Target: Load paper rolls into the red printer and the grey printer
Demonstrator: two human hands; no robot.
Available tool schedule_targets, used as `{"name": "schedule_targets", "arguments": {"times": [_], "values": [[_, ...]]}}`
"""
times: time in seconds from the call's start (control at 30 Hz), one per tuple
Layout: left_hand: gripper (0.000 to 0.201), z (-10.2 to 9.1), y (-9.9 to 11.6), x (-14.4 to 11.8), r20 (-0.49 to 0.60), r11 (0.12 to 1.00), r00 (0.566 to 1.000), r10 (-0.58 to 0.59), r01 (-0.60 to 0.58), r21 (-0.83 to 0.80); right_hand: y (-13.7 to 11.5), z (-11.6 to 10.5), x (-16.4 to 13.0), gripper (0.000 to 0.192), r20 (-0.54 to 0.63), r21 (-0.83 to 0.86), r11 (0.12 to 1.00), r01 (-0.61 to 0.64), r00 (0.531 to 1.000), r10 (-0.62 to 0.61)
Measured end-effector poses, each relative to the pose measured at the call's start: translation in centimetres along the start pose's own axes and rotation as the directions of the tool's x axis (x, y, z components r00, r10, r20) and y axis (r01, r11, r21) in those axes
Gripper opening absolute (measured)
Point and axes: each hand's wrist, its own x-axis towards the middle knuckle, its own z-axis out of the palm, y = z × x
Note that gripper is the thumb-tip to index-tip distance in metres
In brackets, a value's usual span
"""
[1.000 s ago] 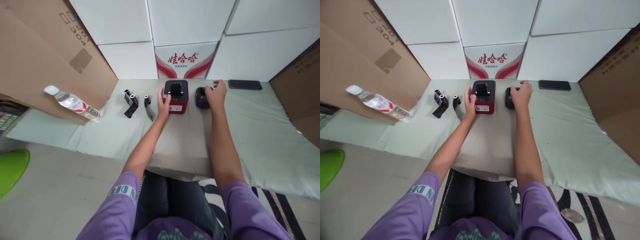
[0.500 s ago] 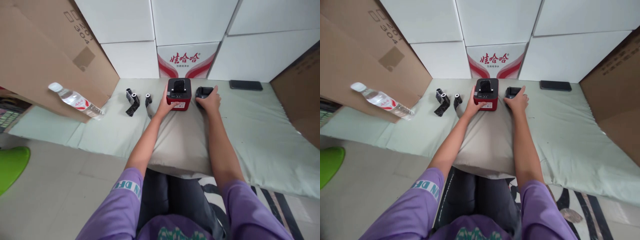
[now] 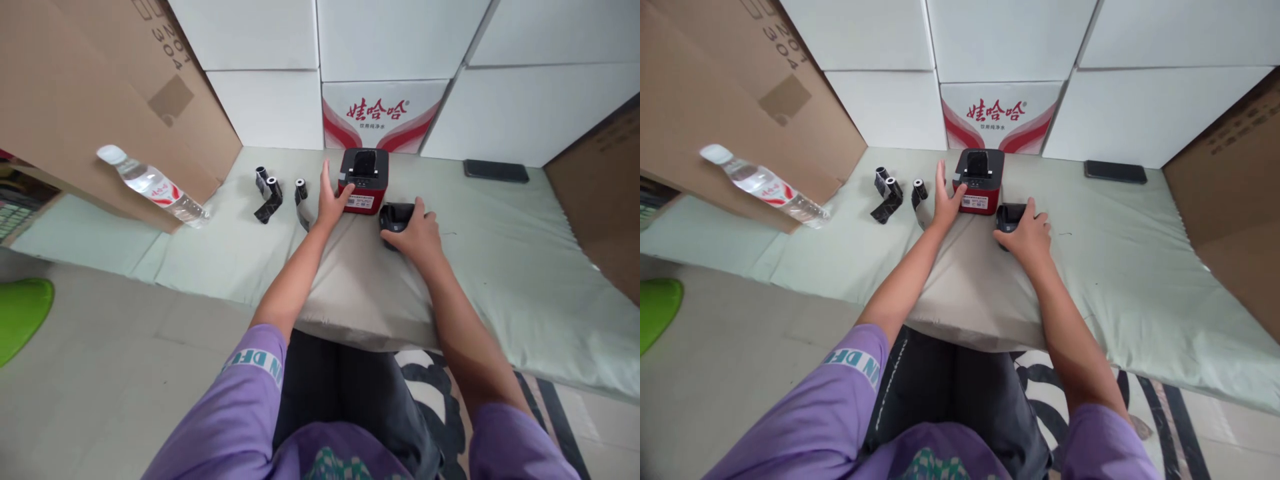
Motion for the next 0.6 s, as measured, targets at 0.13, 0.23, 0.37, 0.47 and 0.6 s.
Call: {"name": "schedule_targets", "arguments": {"times": [0.13,0.23,0.37,0.47,0.6], "values": [[0.094,-0.5,1.1,-0.3,-0.110,0.999,0.993,-0.041,0.040,-0.010,-2.0,0.6,-2.2,0.126,0.081,-0.028,0.998,0.062,0.995,-0.059],[0.084,-0.7,2.2,-0.2,-0.182,0.995,0.979,-0.094,0.085,-0.058,-3.0,1.1,-3.8,0.126,0.158,-0.040,0.993,0.112,0.982,-0.105],[0.058,-0.9,3.9,-1.0,-0.218,0.996,0.973,-0.072,0.057,-0.071,-3.0,1.1,-4.5,0.123,0.194,-0.006,0.986,0.167,0.968,-0.162],[0.038,-1.3,4.4,-3.5,-0.102,0.980,0.978,-0.179,0.169,-0.102,-2.3,0.3,-3.5,0.119,0.168,0.058,0.987,0.153,0.973,-0.160],[0.030,-1.9,3.9,-7.4,0.054,0.931,0.931,-0.362,0.364,-0.017,-1.1,-0.1,-1.1,0.090,0.006,0.247,0.954,0.169,0.984,-0.176]]}}
